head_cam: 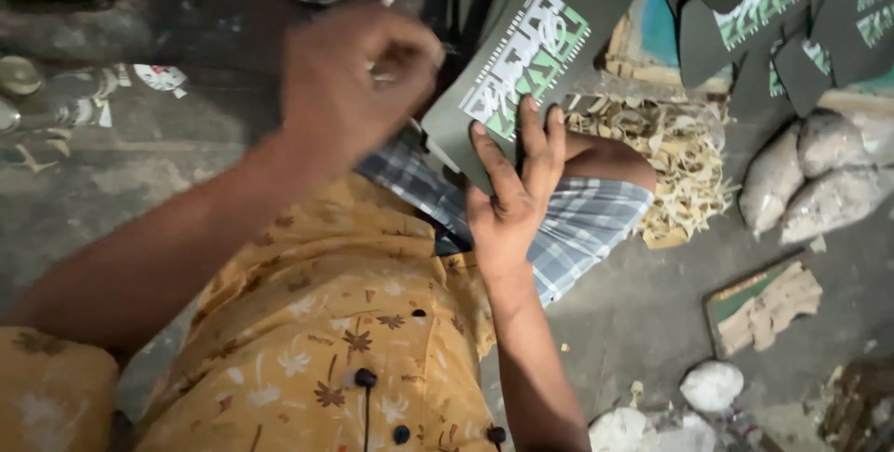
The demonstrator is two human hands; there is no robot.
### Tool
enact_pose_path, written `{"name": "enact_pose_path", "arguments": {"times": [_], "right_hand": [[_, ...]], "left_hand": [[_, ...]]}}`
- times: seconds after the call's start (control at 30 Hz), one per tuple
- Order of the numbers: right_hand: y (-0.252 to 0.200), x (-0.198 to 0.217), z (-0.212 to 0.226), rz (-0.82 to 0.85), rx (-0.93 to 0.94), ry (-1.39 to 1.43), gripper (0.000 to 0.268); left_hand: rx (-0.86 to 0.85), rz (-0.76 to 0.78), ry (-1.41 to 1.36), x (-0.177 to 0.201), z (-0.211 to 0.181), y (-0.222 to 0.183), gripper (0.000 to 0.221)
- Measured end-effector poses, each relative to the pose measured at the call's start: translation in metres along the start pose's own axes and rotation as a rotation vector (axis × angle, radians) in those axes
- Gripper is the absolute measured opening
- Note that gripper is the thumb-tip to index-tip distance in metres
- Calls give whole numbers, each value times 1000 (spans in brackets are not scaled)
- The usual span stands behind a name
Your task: Removing small cutouts from screen-printed material using a picking tool.
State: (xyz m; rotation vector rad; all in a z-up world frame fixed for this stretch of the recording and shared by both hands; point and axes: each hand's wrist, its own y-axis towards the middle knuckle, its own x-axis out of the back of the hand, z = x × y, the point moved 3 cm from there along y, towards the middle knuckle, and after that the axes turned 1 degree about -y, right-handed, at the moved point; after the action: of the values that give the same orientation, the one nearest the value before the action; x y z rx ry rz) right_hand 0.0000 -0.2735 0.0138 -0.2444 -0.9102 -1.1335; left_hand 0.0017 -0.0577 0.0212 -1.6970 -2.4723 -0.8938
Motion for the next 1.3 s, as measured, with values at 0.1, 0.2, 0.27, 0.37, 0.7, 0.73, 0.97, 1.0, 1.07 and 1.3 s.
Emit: {"name": "enact_pose_path", "arguments": {"times": [0.1, 0.2, 0.27, 0.37, 0.7, 0.73, 0.97, 1.0, 1.07, 1.3], "right_hand": [[-6, -5, -6, -37, 26, -43, 49], [-7, -7, -8, -57, 7, -48, 45], [-5, -7, -4, -51, 7, -42, 47], [-4, -5, -2, -42, 9, -41, 49], [-5, -7, -5, -70, 21, -47, 45], [-5, -7, -4, -71, 21, -48, 45], [-4, -5, -1, -54, 2, -52, 44], [-4, -6, -1, -53, 1, -53, 44], [-5, -7, -4, -57, 5, -55, 43], [-6, -7, 4, -14, -2, -92, 45]], "left_hand": [[14, -87, 234, 49, 64, 5, 6], [-181, -113, 440, 79, 102, 7, 8], [-141, -84, 520, 84, 115, 1, 8], [-113, -60, 594, 82, 118, 0, 9], [-189, -66, 694, 67, 122, 8, 14], [-190, -66, 693, 66, 127, 7, 14], [-248, -71, 734, 62, 143, 0, 13], [-236, -72, 721, 63, 141, 0, 13], [-191, -65, 675, 67, 134, 3, 12], [-148, -36, 361, 58, 78, 7, 5]]}}
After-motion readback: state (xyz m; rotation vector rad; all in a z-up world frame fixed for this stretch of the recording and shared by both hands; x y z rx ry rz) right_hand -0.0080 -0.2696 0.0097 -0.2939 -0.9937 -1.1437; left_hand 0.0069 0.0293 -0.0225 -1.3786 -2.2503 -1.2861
